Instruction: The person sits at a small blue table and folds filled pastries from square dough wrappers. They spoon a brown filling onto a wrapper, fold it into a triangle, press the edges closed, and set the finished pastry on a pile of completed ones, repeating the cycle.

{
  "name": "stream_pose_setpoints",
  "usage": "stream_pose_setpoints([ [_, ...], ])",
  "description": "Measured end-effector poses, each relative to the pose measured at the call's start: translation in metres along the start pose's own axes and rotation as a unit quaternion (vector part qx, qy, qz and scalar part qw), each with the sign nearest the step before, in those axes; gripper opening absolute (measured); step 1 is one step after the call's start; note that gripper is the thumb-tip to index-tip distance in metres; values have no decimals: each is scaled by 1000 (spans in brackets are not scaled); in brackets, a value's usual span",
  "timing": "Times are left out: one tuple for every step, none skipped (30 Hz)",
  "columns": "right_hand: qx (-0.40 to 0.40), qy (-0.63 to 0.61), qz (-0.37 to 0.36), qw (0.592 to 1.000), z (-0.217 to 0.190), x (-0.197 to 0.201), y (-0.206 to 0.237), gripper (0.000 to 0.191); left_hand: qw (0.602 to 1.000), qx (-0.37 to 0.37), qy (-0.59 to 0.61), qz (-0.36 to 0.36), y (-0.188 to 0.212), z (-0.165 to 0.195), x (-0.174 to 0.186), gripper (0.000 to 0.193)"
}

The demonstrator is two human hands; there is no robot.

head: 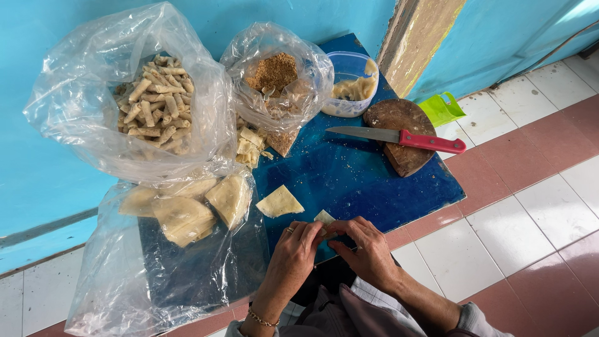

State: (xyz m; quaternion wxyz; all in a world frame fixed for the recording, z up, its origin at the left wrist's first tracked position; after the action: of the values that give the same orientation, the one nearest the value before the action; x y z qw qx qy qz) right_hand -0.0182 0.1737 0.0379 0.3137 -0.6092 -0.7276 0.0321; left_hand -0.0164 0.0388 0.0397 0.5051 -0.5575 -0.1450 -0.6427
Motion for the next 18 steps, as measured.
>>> stream_pose_setpoints([
  [-22,-22,10,999,3,2,0,37,1000,-5,-3,-5,0,0,-1,41],
  [-44,-44,20,998,7,5,0,37,1000,-4,0,-6,0,0,-1,40],
  [-65,-66,30,995,10,8,1,37,1000,-3,2,-8,0,-1,-1,38],
  [-38,8,39,998,5,12,1,38,1000,-2,4,-10,-1,-1,-2,36],
  [-11,81,47,996,-1,17,0,41,1000,-3,6,-4,-1,-1,-1,36],
  [17,154,56,986,-7,19,0,43,1000,-4,8,2,-1,0,0,36],
  [10,168,52,984,-6,19,1,42,1000,-4,11,8,-1,0,2,36],
  [4,182,49,982,-6,19,1,41,1000,-1,14,8,-2,0,2,35],
  [-2,196,46,980,-5,19,1,40,1000,1,17,9,-3,-1,2,34],
  [-4,199,57,978,-6,21,2,40,1000,6,20,9,-3,-2,3,33],
  [-6,201,69,977,-8,22,2,40,1000,6,25,12,-3,-2,4,32],
  [-5,203,81,976,-9,24,3,40,999,7,30,16,-4,-2,5,32],
  [-31,190,70,979,-5,23,2,34,999,8,36,18,-4,-2,6,32],
  [-57,177,60,981,0,22,1,28,999,10,35,19,-4,-3,6,32],
  [-84,165,50,981,4,21,0,23,999,12,35,19,-5,-3,6,32],
  [-91,156,43,983,5,20,-1,20,999,13,35,19,-5,-3,6,32],
  [-97,146,37,984,6,19,-3,17,999,15,39,16,-5,-3,6,31],
  [-100,137,31,985,7,19,-5,14,999,16,41,16,-5,-3,5,31],
])
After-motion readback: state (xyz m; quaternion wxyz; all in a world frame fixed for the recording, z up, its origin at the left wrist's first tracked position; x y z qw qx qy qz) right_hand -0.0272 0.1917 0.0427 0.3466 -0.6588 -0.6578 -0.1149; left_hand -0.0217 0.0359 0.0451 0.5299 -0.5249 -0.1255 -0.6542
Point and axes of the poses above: each hand's wrist, its own y-axis away from the middle knuckle, its own x-axis out of the back of the hand, z = x × y, the point moved 9 cm from there along -y, towards the middle knuckle, and after that the axes turned 10 degrees about -y, right-handed, at the moved point
